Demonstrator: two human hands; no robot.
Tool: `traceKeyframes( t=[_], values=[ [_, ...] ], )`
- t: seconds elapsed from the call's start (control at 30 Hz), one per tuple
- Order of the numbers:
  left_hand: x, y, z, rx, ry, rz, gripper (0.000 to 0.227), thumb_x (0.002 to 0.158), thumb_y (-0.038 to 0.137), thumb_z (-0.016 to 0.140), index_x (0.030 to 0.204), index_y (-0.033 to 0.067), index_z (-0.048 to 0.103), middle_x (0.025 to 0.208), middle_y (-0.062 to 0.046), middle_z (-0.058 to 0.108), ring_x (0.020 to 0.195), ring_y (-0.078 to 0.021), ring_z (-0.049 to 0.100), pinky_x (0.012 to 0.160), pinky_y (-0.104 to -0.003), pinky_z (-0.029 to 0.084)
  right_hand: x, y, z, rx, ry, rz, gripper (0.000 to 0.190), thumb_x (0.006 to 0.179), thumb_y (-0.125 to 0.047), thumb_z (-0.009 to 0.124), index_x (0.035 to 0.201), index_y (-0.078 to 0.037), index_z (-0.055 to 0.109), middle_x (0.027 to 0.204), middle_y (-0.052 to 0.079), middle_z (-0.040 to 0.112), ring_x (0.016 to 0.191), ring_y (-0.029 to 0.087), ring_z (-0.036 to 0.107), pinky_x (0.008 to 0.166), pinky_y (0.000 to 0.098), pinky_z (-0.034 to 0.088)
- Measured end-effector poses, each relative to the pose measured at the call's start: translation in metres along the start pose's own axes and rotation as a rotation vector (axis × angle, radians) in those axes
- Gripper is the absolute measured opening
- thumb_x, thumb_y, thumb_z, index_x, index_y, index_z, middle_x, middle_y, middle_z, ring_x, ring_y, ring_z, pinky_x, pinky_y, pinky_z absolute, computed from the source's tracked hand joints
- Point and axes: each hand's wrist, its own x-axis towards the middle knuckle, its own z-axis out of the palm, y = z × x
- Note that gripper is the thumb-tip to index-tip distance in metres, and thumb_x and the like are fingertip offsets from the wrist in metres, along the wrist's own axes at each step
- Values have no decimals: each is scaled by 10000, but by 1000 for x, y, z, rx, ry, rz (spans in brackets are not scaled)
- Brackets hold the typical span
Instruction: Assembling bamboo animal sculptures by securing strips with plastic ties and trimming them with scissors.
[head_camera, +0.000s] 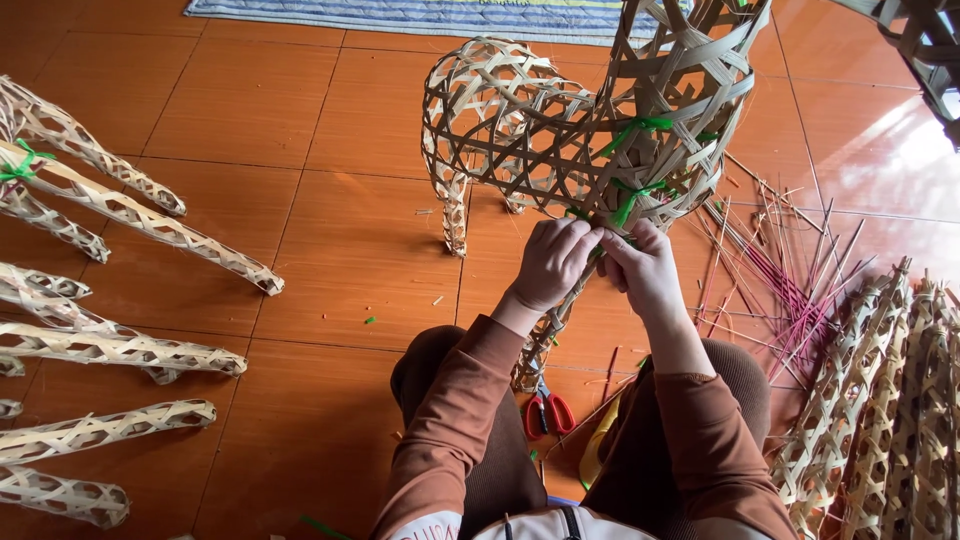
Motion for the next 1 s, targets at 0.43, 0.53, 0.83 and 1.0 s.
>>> traceKeyframes(
  t=[0.43, 0.53, 0.83, 1.0],
  values=[
    [3, 0, -8, -139, -117, -109, 42, 948, 68, 613, 928, 88, 644, 875, -46, 589, 798, -198, 636, 684, -281, 538, -18, -8, -4, -95, -180, -40, 354, 1031, -209, 479, 1353, -63, 498, 623, 172, 619, 453, 184, 574, 531, 248, 290],
    [5, 3, -12, -176, -168, -129, 23, 945, 58, 620, 951, 77, 631, 902, -50, 593, 836, -222, 656, 708, -299, 553, -22, -3, -5, -110, -156, -33, 428, 1047, -195, 433, 1456, -71, 420, 711, 195, 655, 542, 218, 643, 552, 259, 260],
    [4, 5, -7, -118, -237, -140, 87, 932, 52, 587, 901, 121, 545, 844, -23, 503, 739, -203, 578, 652, -323, 481, -30, 4, 9, -170, 134, -196, 271, 1031, -75, 504, 1268, 6, 607, 556, 178, 585, 438, 209, 537, 438, 255, 417],
    [9, 8, -12, -118, -264, -145, 85, 922, 36, 571, 910, 106, 525, 829, -37, 490, 718, -238, 577, 633, -343, 465, -38, 4, 18, -146, 136, -235, 317, 1070, -111, 436, 1350, -3, 538, 725, 199, 657, 600, 232, 623, 579, 359, 540]
  ],
)
